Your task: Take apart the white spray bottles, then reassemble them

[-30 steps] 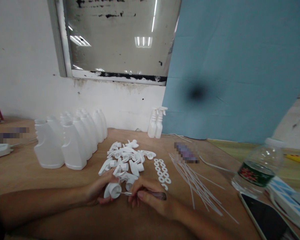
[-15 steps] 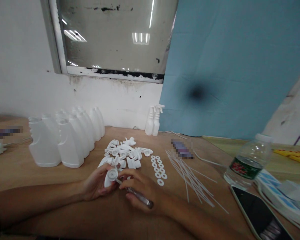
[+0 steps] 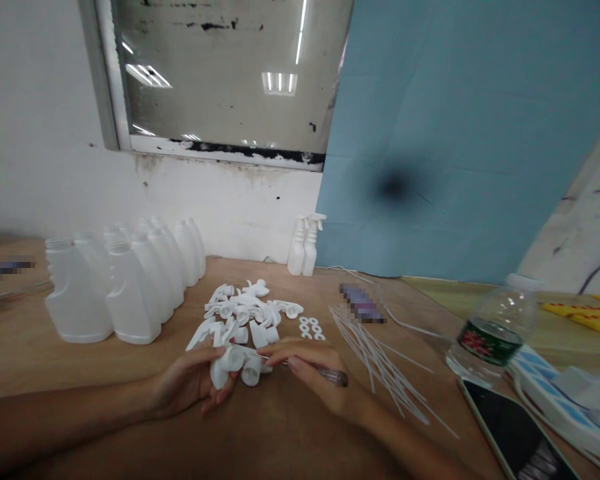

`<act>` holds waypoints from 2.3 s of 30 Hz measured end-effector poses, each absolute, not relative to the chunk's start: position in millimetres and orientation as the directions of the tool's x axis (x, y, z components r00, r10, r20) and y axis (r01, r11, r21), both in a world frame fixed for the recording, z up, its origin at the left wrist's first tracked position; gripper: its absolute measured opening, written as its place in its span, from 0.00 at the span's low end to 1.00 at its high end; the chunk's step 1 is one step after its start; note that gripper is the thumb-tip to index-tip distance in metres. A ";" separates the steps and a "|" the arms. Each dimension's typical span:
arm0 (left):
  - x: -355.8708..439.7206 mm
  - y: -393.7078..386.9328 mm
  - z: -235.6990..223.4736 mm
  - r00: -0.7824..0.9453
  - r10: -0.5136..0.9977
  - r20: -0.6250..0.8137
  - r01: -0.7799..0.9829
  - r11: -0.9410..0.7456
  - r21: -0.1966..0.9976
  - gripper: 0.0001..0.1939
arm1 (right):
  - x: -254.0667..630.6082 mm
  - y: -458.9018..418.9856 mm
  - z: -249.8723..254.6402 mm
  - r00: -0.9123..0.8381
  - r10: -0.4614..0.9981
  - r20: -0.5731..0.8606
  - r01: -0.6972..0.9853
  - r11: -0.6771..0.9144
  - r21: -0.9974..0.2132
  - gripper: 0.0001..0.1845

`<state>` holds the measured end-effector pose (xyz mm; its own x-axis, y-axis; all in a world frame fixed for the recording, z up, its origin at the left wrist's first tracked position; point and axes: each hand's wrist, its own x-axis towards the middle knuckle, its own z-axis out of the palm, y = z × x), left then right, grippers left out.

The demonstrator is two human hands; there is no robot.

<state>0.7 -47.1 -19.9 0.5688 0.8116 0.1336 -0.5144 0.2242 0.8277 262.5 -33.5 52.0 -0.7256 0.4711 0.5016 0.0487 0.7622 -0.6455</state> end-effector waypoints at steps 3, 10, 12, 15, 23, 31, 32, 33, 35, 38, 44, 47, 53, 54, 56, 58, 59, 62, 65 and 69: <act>0.7 -47.4 -19.4 0.585 0.795 0.158 -0.511 0.210 0.834 0.10 | 272.1 -41.7 50.1 -0.691 0.543 0.478 0.123 0.739 -0.662 0.16; -1.1 -47.5 -17.6 0.610 0.776 0.162 -0.490 0.209 0.846 0.10 | 260.9 -65.0 48.8 -0.742 0.416 0.526 0.111 0.850 -0.515 0.16; -1.0 -48.2 -17.2 0.616 0.772 0.157 -0.484 0.213 0.849 0.11 | 257.8 -64.2 47.9 -0.732 0.422 0.534 0.108 0.847 -0.520 0.16; -0.4 -49.1 -17.2 0.620 0.768 0.159 -0.478 0.209 0.853 0.11 | 255.8 -61.4 46.2 -0.719 0.432 0.544 0.099 0.839 -0.535 0.15; -1.0 -50.1 -22.2 0.640 0.756 0.140 -0.435 0.206 0.877 0.12 | 254.5 -59.7 38.4 -0.722 0.454 0.522 0.086 0.808 -0.583 0.15; 2.1 -52.4 -16.1 0.670 0.728 0.145 -0.391 0.180 0.902 0.18 | 247.2 -57.9 37.4 -0.646 0.605 0.466 0.089 0.666 -0.741 0.17; 2.1 -52.2 -16.1 0.672 0.727 0.140 -0.381 0.178 0.907 0.19 | 244.8 -56.4 39.2 -0.634 0.635 0.441 0.094 0.629 -0.772 0.19; 2.0 -52.0 -16.2 0.675 0.726 0.131 -0.369 0.178 0.912 0.19 | 242.1 -54.5 40.7 -0.625 0.664 0.409 0.099 0.588 -0.803 0.20; 1.2 -51.8 -16.5 0.669 0.735 0.105 -0.344 0.181 0.921 0.19 | 236.2 -49.8 41.8 -0.603 0.715 0.353 0.069 0.488 -0.870 0.23; 0.0 -52.1 -16.4 0.646 0.761 0.058 -0.300 0.184 0.936 0.19 | 227.6 -43.8 37.7 -0.572 0.776 0.267 -0.094 0.261 -0.961 0.26; 0.9 -52.7 -15.1 0.613 0.790 0.027 -0.265 0.173 0.949 0.19 | 224.6 -40.4 19.5 -0.603 0.797 0.026 -0.289 -0.188 -0.939 0.22; 1.8 -51.6 -15.0 0.590 0.807 0.023 -0.268 0.170 0.948 0.18 | 228.3 -36.7 12.7 -0.617 0.781 -0.095 -0.335 -0.370 -0.867 0.18; -0.4 -52.7 -15.8 0.549 0.835 0.042 -0.262 0.124 0.957 0.18 | 245.4 -28.8 15.1 -0.535 0.812 -0.233 -0.437 -0.502 -0.747 0.12; -1.7 -54.3 -15.3 0.542 0.839 0.049 -0.232 0.093 0.968 0.19 | 252.2 -28.7 17.1 -0.503 0.837 -0.215 -0.444 -0.464 -0.767 0.12; -4.8 -58.9 -13.4 0.503 0.859 0.093 -0.095 -0.052 0.994 0.21 | 270.0 -30.2 20.7 -0.399 0.908 -0.131 -0.428 -0.310 -0.849 0.13; -8.2 -64.1 -10.8 0.462 0.867 0.188 0.101 -0.261 0.960 0.20 | 291.2 -34.1 22.2 -0.245 0.969 0.017 -0.364 -0.076 -0.928 0.15; -9.7 -66.4 -9.5 0.454 0.858 0.241 0.196 -0.359 0.912 0.18 | 301.8 -36.9 22.0 -0.158 0.982 0.102 -0.313 0.049 -0.949 0.16; -12.8 -71.2 -6.1 0.510 0.797 0.324 0.374 -0.545 0.751 0.13 | 326.0 -46.6 18.7 0.066 0.951 0.303 -0.091 0.308 -0.947 0.19; -13.7 -72.8 -3.3 0.543 0.773 0.327 0.464 -0.601 0.651 0.12 | 332.6 -53.7 15.4 0.170 0.919 0.355 0.214 0.318 -0.924 0.24; -12.6 -74.4 -0.3 0.557 0.789 0.258 0.526 -0.576 0.625 0.14 | 326.9 -53.8 12.8 0.141 0.921 0.363 0.502 0.250 -0.828 0.28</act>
